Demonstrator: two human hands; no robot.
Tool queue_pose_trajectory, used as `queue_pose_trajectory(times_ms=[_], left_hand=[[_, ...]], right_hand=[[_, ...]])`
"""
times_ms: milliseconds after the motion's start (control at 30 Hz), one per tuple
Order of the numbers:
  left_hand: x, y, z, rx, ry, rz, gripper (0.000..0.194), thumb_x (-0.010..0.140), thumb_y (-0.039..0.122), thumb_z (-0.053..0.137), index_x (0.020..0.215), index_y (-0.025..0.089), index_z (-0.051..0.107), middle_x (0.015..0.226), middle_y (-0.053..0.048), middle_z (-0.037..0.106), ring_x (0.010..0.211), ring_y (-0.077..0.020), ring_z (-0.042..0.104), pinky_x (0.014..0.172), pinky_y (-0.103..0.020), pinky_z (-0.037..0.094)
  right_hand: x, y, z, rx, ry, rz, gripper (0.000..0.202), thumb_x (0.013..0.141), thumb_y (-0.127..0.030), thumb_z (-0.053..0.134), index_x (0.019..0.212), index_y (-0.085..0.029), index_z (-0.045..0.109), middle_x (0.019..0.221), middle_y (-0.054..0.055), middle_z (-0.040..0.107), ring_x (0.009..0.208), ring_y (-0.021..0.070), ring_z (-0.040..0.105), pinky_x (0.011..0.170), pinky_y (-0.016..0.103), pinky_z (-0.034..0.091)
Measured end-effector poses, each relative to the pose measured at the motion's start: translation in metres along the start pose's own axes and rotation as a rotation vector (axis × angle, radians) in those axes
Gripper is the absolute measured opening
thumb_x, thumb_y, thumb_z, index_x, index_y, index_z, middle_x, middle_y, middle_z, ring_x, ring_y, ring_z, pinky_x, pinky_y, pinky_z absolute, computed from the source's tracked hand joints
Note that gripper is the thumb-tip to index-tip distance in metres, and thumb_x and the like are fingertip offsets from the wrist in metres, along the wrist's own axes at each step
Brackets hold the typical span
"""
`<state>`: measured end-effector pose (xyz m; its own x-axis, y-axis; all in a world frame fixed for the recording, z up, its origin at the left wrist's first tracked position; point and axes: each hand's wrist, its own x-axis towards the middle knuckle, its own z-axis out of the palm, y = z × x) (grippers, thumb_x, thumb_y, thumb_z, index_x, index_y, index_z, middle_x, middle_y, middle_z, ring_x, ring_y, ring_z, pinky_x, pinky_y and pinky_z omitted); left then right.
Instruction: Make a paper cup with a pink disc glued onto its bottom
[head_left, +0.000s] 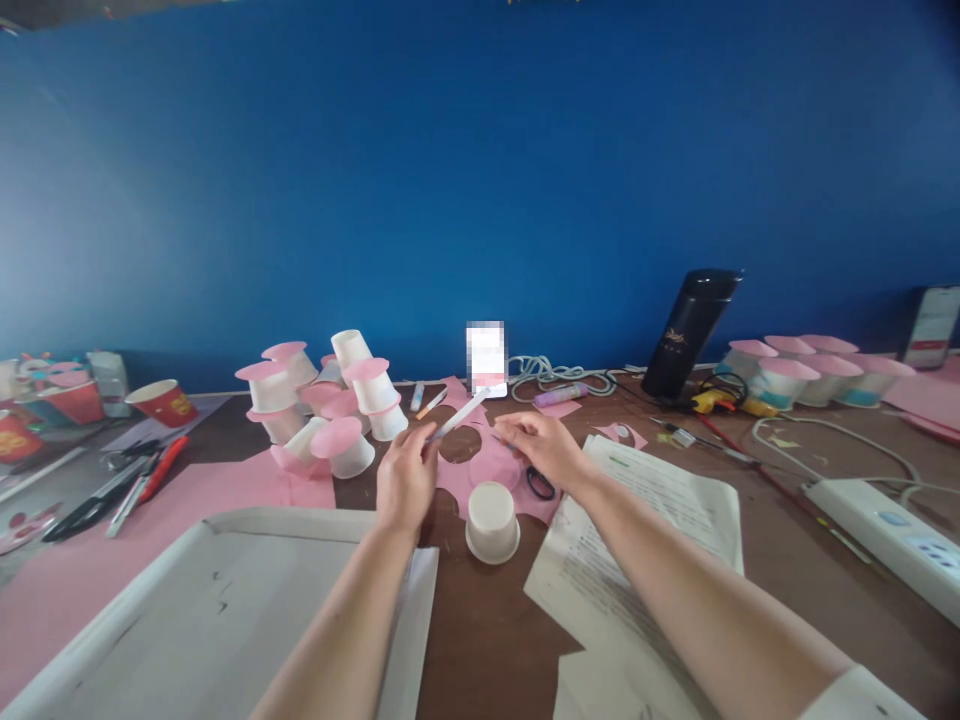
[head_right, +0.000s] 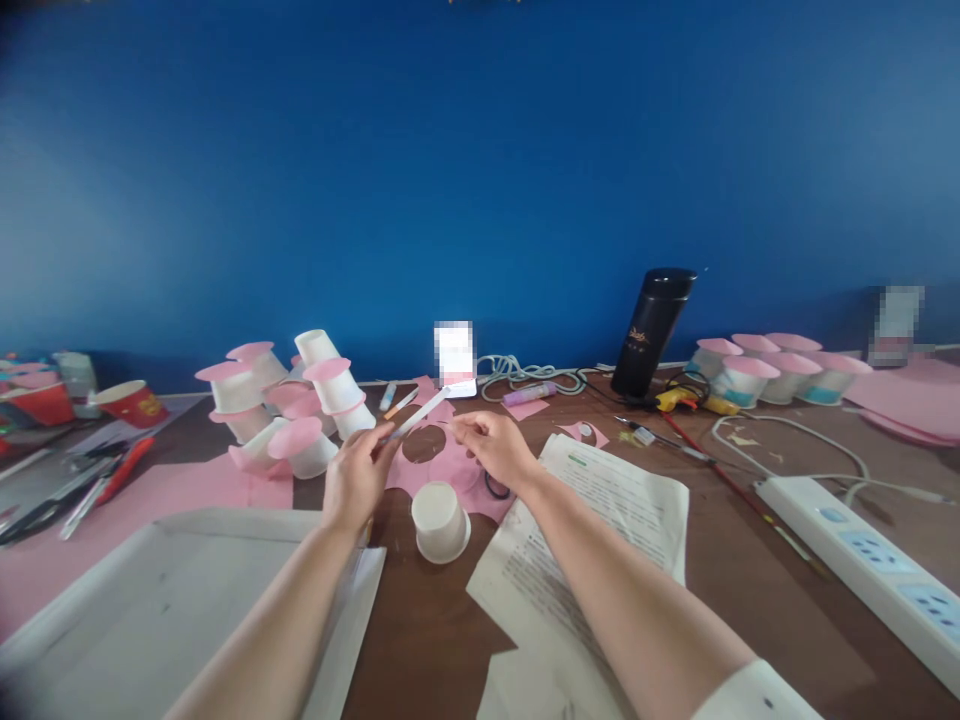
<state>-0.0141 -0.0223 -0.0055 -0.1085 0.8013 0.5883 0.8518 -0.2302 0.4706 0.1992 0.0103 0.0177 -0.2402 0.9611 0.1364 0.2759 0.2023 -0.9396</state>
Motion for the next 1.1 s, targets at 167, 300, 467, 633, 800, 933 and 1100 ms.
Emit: queue_pose_trajectory(times_ms=[167,300,467,633,800,933,1100], left_hand=[[-0.001,0.004,-0.001,0.138,-0.042,0.065,0.034,0.086,0.024,0.053,0.118,0.020,0.062,0.111,-0.011,0.063,0.102,-0.0260,0.058,0.088,-0.037,0.046],[-0.006,0.018,0.005,0.145,-0.260,0.106,0.027,0.085,0.018,0.049,0.101,0.021,0.069,0.098,-0.007,0.069,0.094,-0.0242,0.060,0.087,-0.035,0.044],[-0.008,0.025,0.010,0.144,-0.399,0.081,0.029,0.082,0.017,0.049,0.104,0.019,0.068,0.099,-0.008,0.071,0.091,-0.0252,0.061,0.084,-0.036,0.044],[-0.006,0.023,0.013,0.090,-0.453,0.010,0.030,0.082,0.023,0.052,0.108,0.018,0.067,0.101,-0.009,0.069,0.095,-0.0236,0.060,0.086,-0.033,0.043],[-0.007,0.022,0.015,0.080,-0.488,-0.029,0.031,0.080,0.030,0.057,0.108,0.018,0.066,0.101,-0.011,0.066,0.095,-0.0239,0.059,0.083,-0.032,0.044],[-0.009,0.020,0.016,0.038,-0.500,-0.078,0.030,0.077,0.032,0.061,0.103,0.016,0.066,0.098,-0.011,0.066,0.093,-0.0239,0.060,0.083,-0.032,0.044],[-0.010,0.016,0.017,-0.015,-0.476,-0.134,0.025,0.074,0.032,0.065,0.095,0.017,0.065,0.094,-0.010,0.065,0.089,-0.0242,0.060,0.081,-0.034,0.044]], right_hand=[[0.004,0.011,-0.007,-0.428,0.010,-0.017,0.026,0.085,-0.038,0.056,0.096,-0.020,0.071,0.094,0.006,0.073,0.084,0.0190,0.065,0.074,0.027,0.046],[-0.002,0.006,-0.005,-0.726,-0.015,0.115,0.026,0.087,-0.038,0.051,0.101,-0.026,0.069,0.103,0.007,0.072,0.095,0.0252,0.065,0.075,0.032,0.044],[-0.007,-0.003,0.001,-0.877,-0.067,0.196,0.030,0.085,-0.043,0.052,0.102,-0.025,0.069,0.102,0.012,0.071,0.096,0.0303,0.065,0.075,0.036,0.044],[-0.004,0.000,0.003,-0.847,-0.085,0.200,0.029,0.080,-0.043,0.056,0.099,-0.025,0.069,0.100,0.010,0.071,0.096,0.0301,0.065,0.077,0.037,0.045],[-0.002,0.009,0.005,-0.743,-0.093,0.220,0.038,0.073,-0.042,0.064,0.108,-0.025,0.066,0.108,0.008,0.069,0.101,0.0276,0.063,0.081,0.035,0.046],[-0.002,0.015,0.009,-0.738,-0.109,0.256,0.045,0.068,-0.042,0.069,0.110,-0.027,0.064,0.110,0.008,0.069,0.100,0.0308,0.063,0.082,0.040,0.046],[-0.004,0.015,0.013,-0.748,-0.116,0.247,0.034,0.068,-0.040,0.069,0.100,-0.027,0.065,0.101,0.007,0.070,0.097,0.0318,0.063,0.081,0.043,0.045]])
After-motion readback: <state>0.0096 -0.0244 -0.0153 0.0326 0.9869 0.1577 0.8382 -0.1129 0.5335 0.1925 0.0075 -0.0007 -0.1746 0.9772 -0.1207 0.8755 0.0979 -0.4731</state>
